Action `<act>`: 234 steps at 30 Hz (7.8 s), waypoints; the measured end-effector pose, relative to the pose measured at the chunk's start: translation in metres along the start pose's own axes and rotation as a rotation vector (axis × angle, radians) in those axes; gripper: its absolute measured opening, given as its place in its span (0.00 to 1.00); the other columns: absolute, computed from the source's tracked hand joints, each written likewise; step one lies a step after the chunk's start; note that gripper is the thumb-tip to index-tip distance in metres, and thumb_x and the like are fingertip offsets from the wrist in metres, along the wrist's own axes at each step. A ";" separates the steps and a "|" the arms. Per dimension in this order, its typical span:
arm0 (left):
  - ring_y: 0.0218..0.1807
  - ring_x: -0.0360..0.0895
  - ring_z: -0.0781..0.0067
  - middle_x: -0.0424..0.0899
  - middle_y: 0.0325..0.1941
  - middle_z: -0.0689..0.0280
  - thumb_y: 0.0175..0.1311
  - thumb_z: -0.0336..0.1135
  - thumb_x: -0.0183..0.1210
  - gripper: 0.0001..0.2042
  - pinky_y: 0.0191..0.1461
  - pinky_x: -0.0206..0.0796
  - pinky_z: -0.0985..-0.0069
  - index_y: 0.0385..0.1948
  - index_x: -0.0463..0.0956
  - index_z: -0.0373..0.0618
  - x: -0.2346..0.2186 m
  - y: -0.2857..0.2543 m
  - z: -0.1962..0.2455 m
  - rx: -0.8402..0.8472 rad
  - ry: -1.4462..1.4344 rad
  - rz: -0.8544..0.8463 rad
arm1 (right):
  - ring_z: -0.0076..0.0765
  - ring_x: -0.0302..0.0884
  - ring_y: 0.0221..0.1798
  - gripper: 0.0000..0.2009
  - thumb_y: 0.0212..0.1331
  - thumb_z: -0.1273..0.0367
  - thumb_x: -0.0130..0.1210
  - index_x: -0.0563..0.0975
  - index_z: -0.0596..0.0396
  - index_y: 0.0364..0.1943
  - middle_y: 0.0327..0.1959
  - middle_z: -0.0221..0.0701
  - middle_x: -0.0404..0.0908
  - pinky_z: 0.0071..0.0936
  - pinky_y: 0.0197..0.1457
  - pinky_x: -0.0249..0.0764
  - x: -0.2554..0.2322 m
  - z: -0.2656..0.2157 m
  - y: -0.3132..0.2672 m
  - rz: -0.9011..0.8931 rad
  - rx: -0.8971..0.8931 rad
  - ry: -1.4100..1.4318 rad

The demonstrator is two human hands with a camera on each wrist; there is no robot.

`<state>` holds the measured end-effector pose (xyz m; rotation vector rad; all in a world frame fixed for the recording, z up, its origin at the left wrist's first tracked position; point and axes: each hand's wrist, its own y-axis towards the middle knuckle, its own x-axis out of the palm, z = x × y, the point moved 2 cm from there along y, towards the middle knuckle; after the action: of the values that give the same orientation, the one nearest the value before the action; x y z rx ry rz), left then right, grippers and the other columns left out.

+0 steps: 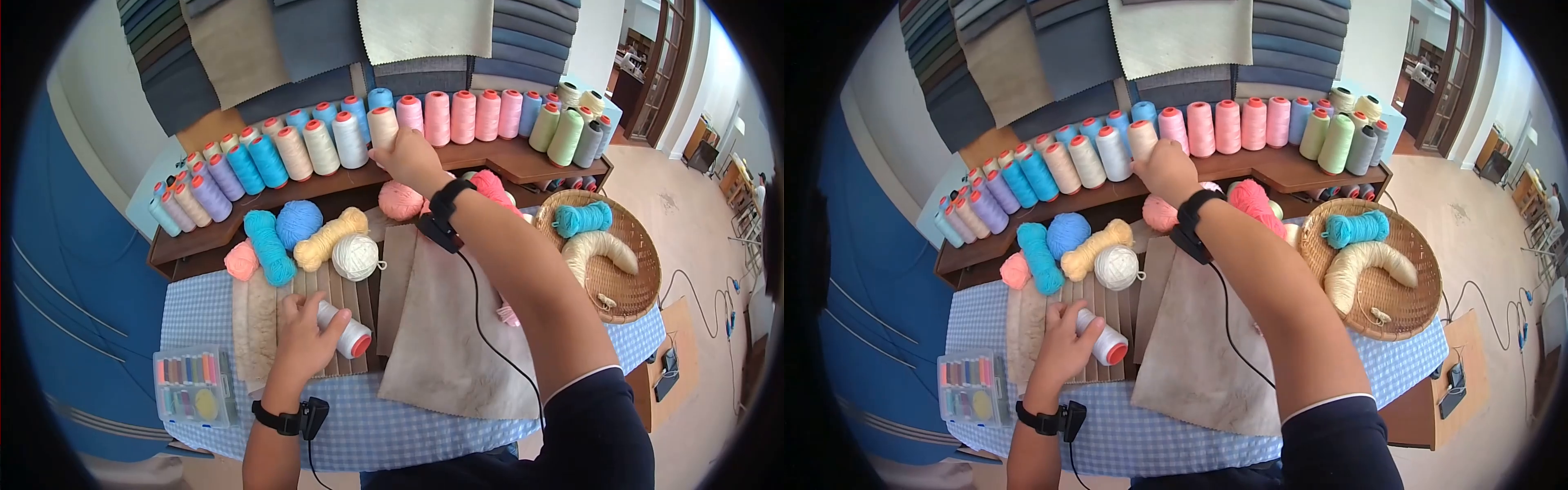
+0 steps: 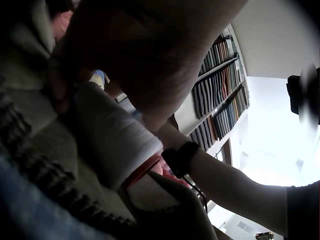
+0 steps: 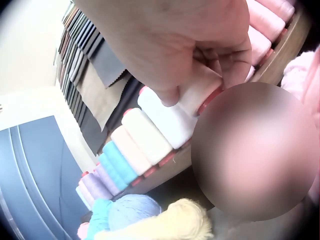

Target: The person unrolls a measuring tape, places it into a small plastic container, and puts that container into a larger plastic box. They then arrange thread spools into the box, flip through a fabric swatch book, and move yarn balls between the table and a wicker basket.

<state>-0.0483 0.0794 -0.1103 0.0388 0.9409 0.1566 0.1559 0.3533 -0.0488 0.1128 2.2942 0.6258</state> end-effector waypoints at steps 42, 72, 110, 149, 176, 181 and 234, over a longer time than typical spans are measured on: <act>0.53 0.82 0.57 0.83 0.48 0.55 0.57 0.47 0.69 0.26 0.59 0.75 0.54 0.51 0.69 0.45 0.011 -0.041 0.079 0.325 -1.406 -0.179 | 0.43 0.83 0.44 0.28 0.59 0.52 0.67 0.76 0.64 0.51 0.42 0.43 0.83 0.37 0.48 0.79 -0.149 -0.055 -0.223 -0.868 -0.409 0.444; 0.42 0.81 0.64 0.77 0.48 0.60 0.58 0.55 0.66 0.23 0.49 0.78 0.58 0.45 0.72 0.50 0.071 -0.006 0.019 0.038 -1.833 -0.471 | 0.22 0.77 0.41 0.11 0.66 0.67 0.61 0.79 0.57 0.48 0.34 0.27 0.79 0.26 0.45 0.75 -0.168 -0.001 -0.148 -0.454 0.088 0.489; 0.37 0.78 0.63 0.79 0.43 0.56 0.69 0.72 0.40 0.40 0.38 0.69 0.70 0.70 0.58 0.47 0.082 -0.005 0.015 0.060 -1.846 -0.627 | 0.38 0.80 0.47 0.28 0.50 0.62 0.70 0.71 0.60 0.51 0.47 0.42 0.79 0.33 0.49 0.77 -0.192 0.041 -0.037 0.069 -0.040 -0.025; 0.40 0.78 0.66 0.78 0.46 0.57 0.66 0.65 0.55 0.37 0.40 0.71 0.73 0.66 0.62 0.43 0.080 -0.005 0.016 0.115 -1.752 -0.661 | 0.59 0.75 0.60 0.35 0.47 0.70 0.68 0.68 0.58 0.64 0.59 0.54 0.72 0.44 0.58 0.76 -0.064 0.007 -0.001 0.050 -0.283 -0.200; 0.37 0.78 0.65 0.77 0.43 0.57 0.67 0.64 0.55 0.36 0.38 0.71 0.72 0.64 0.64 0.43 0.080 -0.005 0.019 0.132 -1.747 -0.644 | 0.48 0.83 0.52 0.35 0.50 0.56 0.71 0.70 0.64 0.58 0.48 0.49 0.82 0.38 0.56 0.77 -0.213 0.109 -0.030 0.160 0.074 -0.188; 0.37 0.78 0.65 0.77 0.44 0.57 0.67 0.64 0.55 0.36 0.38 0.71 0.72 0.64 0.64 0.43 0.080 -0.005 0.019 0.124 -1.759 -0.649 | 0.58 0.80 0.56 0.38 0.50 0.59 0.70 0.66 0.66 0.61 0.53 0.55 0.80 0.43 0.59 0.75 -0.197 0.131 -0.004 0.260 0.120 -0.292; 0.40 0.78 0.66 0.77 0.46 0.57 0.67 0.62 0.56 0.35 0.40 0.71 0.72 0.65 0.63 0.43 0.081 -0.004 0.018 0.137 -1.761 -0.677 | 0.52 0.74 0.60 0.42 0.40 0.70 0.73 0.66 0.49 0.66 0.62 0.39 0.67 0.41 0.55 0.76 -0.106 0.089 -0.072 -0.794 -0.490 -0.779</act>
<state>0.0134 0.0884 -0.1655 -0.0238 -0.8246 -0.5300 0.3006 0.2985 -0.0688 -0.6461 1.2291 0.5536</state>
